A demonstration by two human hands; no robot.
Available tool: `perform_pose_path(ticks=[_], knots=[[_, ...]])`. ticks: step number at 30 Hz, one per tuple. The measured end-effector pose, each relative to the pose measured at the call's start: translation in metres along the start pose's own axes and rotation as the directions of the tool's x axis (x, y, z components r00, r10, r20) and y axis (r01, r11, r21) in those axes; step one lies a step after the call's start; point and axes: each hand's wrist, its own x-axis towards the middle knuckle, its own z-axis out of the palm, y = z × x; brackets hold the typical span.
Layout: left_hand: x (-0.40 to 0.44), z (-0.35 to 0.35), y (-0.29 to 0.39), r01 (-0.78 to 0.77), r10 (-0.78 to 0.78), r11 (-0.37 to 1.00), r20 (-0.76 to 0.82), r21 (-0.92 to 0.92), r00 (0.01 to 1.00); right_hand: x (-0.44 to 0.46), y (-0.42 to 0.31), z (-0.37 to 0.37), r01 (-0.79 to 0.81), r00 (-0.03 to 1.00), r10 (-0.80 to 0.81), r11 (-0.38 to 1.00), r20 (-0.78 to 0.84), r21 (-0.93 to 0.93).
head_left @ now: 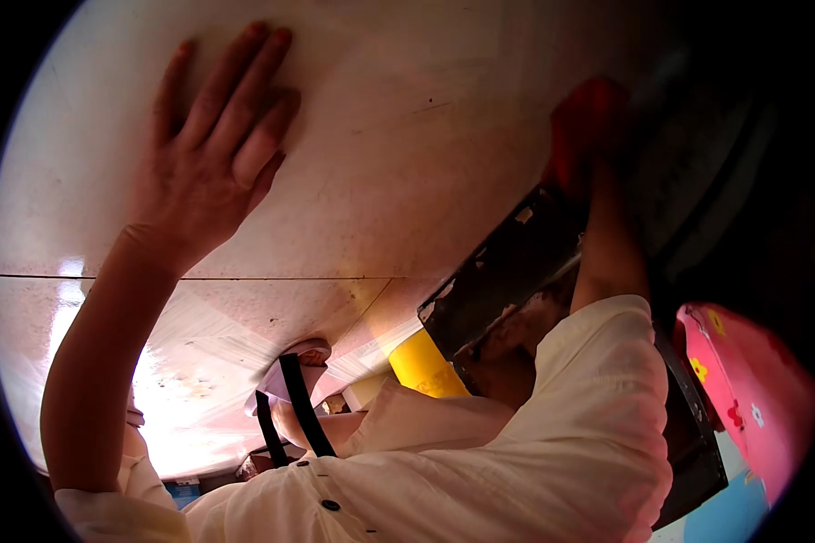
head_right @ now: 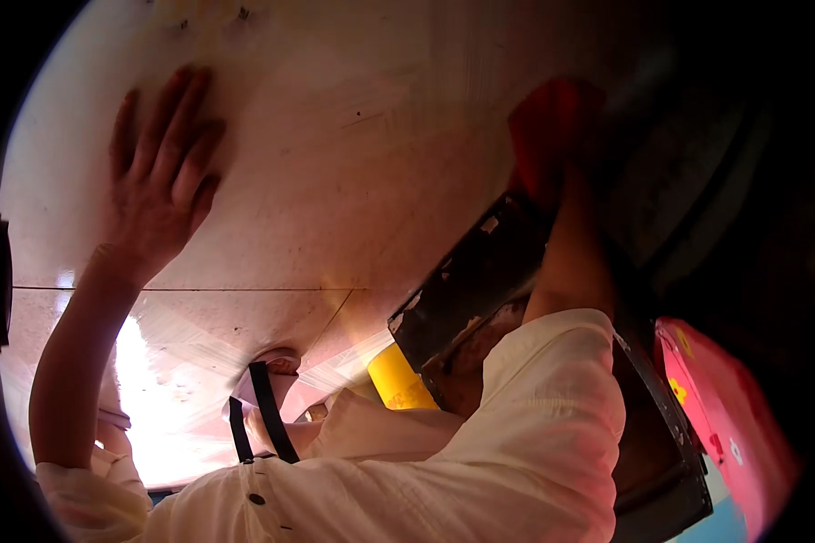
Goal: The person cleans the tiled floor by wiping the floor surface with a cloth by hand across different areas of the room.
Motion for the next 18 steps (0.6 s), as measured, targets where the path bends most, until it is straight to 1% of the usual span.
perform_pose_path(ticks=[4, 10, 11, 14, 16, 18], knots=[[0.000, 0.000, -0.001, -0.012, 0.012, 1.000, -0.009, 0.010, 1.000, -0.028, -0.012, -0.010, -0.023, 0.999, 0.023, 1.000, 0.032, 0.006], [0.000, -0.001, -0.002, -0.047, 0.047, 0.999, -0.012, -0.005, 0.999, -0.081, -0.058, -0.026, -0.063, 0.990, 0.056, 0.997, 0.126, 0.053], [0.000, -0.001, -0.002, -0.053, 0.053, 0.998, -0.008, -0.023, 0.999, -0.094, -0.074, -0.028, -0.072, 0.986, 0.061, 0.995, 0.157, 0.066], [-0.001, 0.003, -0.004, -0.074, 0.074, 0.997, -0.044, 0.020, 0.996, -0.135, -0.117, -0.046, -0.122, 0.962, 0.092, 0.987, 0.257, 0.104], [-0.002, 0.002, -0.003, -0.094, 0.099, 0.992, -0.056, 0.082, 0.993, -0.170, -0.149, -0.063, -0.181, 0.928, 0.124, 0.974, 0.350, 0.136], [-0.002, 0.001, -0.002, -0.072, 0.075, 0.995, -0.029, 0.073, 0.997, -0.216, -0.177, -0.075, -0.260, 0.874, 0.160, 0.952, 0.458, 0.163]])
